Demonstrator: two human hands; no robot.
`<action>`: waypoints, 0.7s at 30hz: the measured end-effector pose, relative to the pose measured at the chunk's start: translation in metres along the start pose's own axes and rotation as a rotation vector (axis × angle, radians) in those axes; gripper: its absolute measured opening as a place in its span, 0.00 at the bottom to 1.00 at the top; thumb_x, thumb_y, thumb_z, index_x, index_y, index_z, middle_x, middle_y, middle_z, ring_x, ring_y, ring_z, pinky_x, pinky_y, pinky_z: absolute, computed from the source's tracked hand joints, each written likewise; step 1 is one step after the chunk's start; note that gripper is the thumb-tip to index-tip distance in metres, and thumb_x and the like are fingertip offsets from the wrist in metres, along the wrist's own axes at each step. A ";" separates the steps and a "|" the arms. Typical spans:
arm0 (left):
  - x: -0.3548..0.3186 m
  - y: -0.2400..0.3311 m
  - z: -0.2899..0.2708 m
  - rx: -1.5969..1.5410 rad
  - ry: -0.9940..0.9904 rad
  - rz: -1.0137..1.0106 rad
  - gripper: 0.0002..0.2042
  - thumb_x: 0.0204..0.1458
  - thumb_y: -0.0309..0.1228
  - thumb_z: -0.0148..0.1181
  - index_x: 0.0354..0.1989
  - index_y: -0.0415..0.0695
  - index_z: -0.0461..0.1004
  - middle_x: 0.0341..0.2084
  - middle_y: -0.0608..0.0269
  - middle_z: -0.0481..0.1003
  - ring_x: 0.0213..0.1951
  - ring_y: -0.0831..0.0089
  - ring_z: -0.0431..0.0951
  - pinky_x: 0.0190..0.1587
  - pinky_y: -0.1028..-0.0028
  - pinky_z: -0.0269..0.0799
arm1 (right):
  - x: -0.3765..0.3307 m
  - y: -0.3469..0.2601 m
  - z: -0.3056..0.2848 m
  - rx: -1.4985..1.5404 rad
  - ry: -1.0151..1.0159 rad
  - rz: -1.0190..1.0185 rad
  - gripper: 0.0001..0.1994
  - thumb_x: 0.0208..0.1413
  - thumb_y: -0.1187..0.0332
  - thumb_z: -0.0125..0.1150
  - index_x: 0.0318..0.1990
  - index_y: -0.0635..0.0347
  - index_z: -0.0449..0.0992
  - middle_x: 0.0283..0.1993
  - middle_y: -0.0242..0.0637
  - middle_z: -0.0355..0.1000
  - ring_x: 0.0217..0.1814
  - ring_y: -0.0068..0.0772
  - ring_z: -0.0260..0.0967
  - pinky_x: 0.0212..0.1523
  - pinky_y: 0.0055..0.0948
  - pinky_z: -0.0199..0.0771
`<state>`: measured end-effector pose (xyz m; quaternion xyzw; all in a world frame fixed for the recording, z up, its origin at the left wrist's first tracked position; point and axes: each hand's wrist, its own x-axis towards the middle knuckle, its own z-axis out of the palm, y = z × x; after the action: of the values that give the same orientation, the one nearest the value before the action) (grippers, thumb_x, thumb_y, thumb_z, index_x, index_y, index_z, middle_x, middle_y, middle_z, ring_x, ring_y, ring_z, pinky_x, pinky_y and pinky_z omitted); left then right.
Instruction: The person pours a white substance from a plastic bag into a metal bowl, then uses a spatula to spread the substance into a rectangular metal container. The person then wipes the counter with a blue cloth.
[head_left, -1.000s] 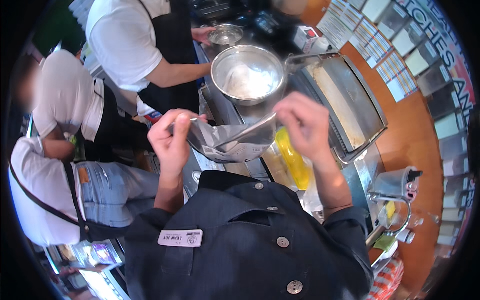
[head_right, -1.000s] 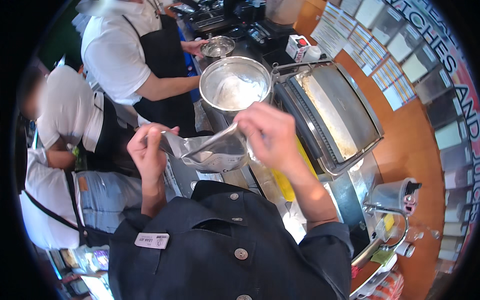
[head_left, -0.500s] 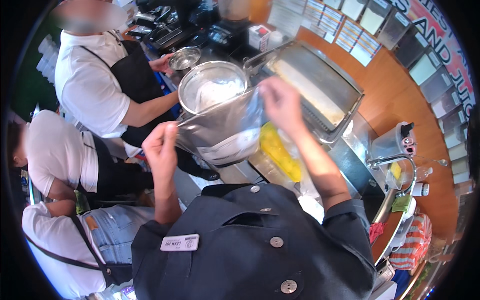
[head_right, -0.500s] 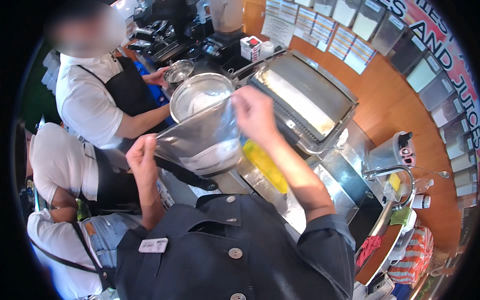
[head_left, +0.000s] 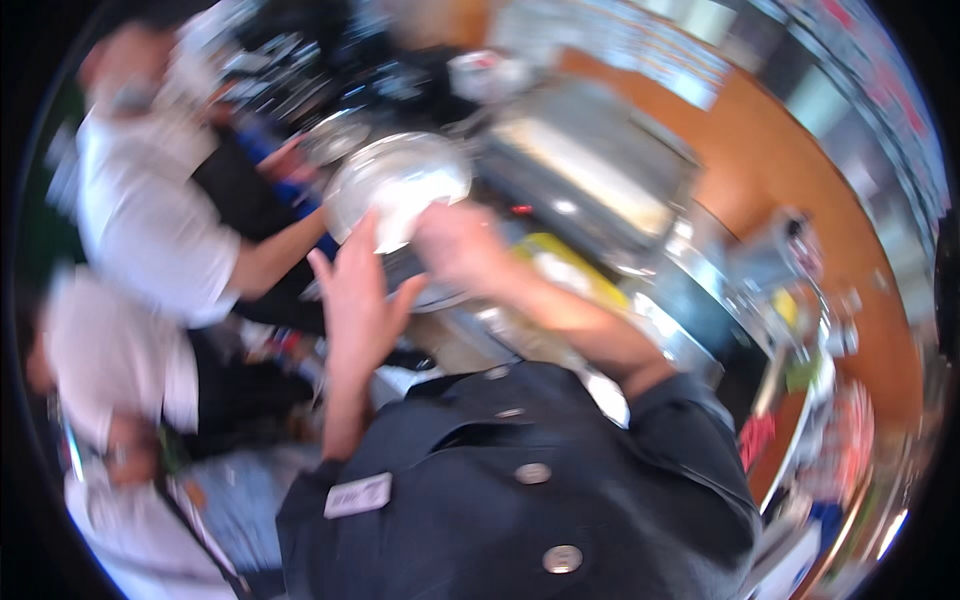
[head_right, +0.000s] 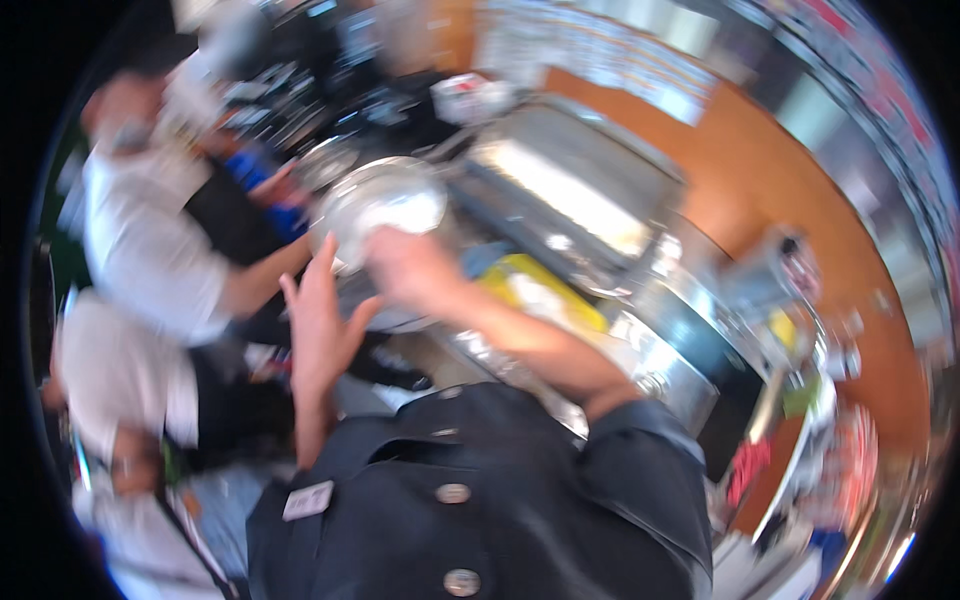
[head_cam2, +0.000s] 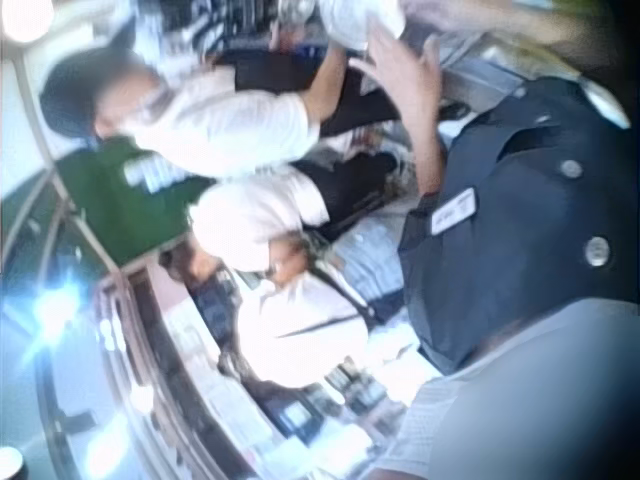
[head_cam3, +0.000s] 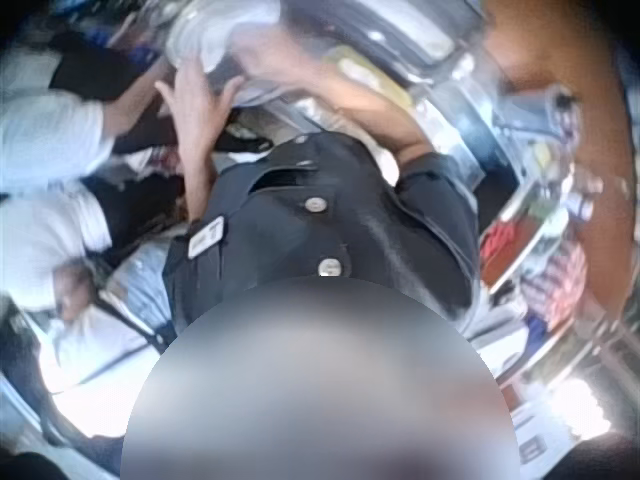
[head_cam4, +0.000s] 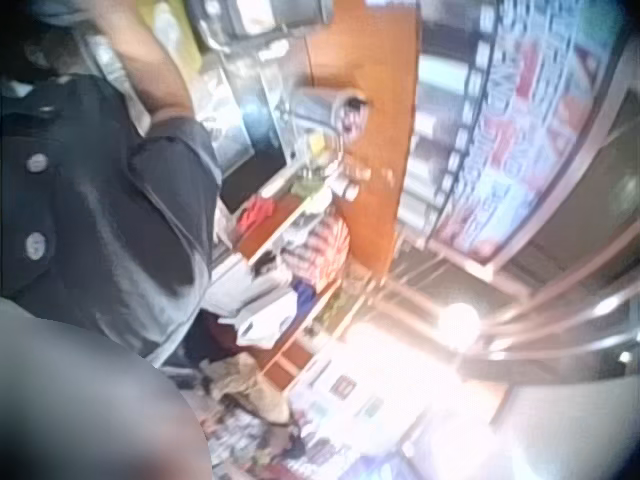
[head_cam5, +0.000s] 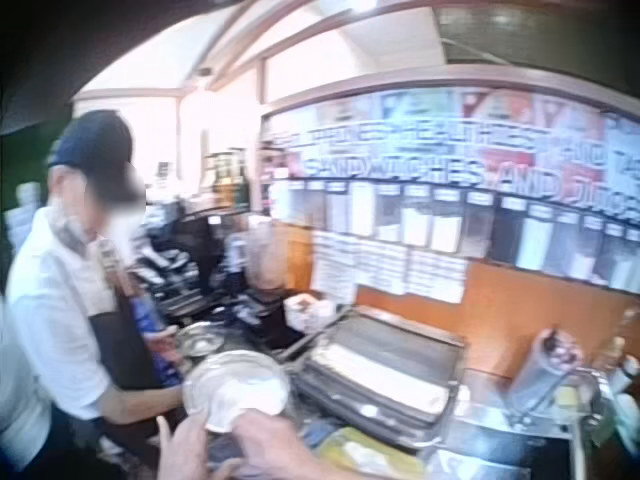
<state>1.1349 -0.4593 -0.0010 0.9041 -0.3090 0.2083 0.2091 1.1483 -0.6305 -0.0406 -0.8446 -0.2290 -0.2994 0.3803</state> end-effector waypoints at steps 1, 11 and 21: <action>0.007 -0.025 0.009 -0.029 -0.050 0.115 0.24 0.43 0.31 0.62 0.51 0.38 0.66 0.43 0.50 0.72 0.48 0.52 0.70 0.54 0.51 0.57 | 0.014 -0.017 0.007 0.030 0.044 -0.072 0.10 0.34 0.72 0.59 0.29 0.58 0.71 0.31 0.40 0.67 0.36 0.45 0.68 0.33 0.39 0.72; 0.027 -0.080 0.060 -0.246 0.149 0.362 0.10 0.56 0.24 0.50 0.24 0.33 0.67 0.16 0.49 0.63 0.19 0.53 0.65 0.22 0.62 0.57 | 0.007 0.024 0.011 0.148 0.181 -0.077 0.05 0.50 0.70 0.54 0.28 0.63 0.67 0.28 0.42 0.63 0.32 0.47 0.65 0.32 0.39 0.68; 0.059 -0.052 0.010 -0.228 0.042 0.443 0.10 0.55 0.22 0.49 0.21 0.35 0.63 0.14 0.52 0.60 0.16 0.55 0.63 0.19 0.63 0.54 | 0.016 0.004 -0.024 0.162 0.113 -0.004 0.04 0.51 0.72 0.52 0.30 0.63 0.66 0.32 0.44 0.67 0.34 0.48 0.70 0.32 0.39 0.70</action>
<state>1.2139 -0.4549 0.0078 0.7803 -0.5166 0.2316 0.2655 1.1542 -0.6487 -0.0187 -0.7924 -0.2322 -0.3278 0.4591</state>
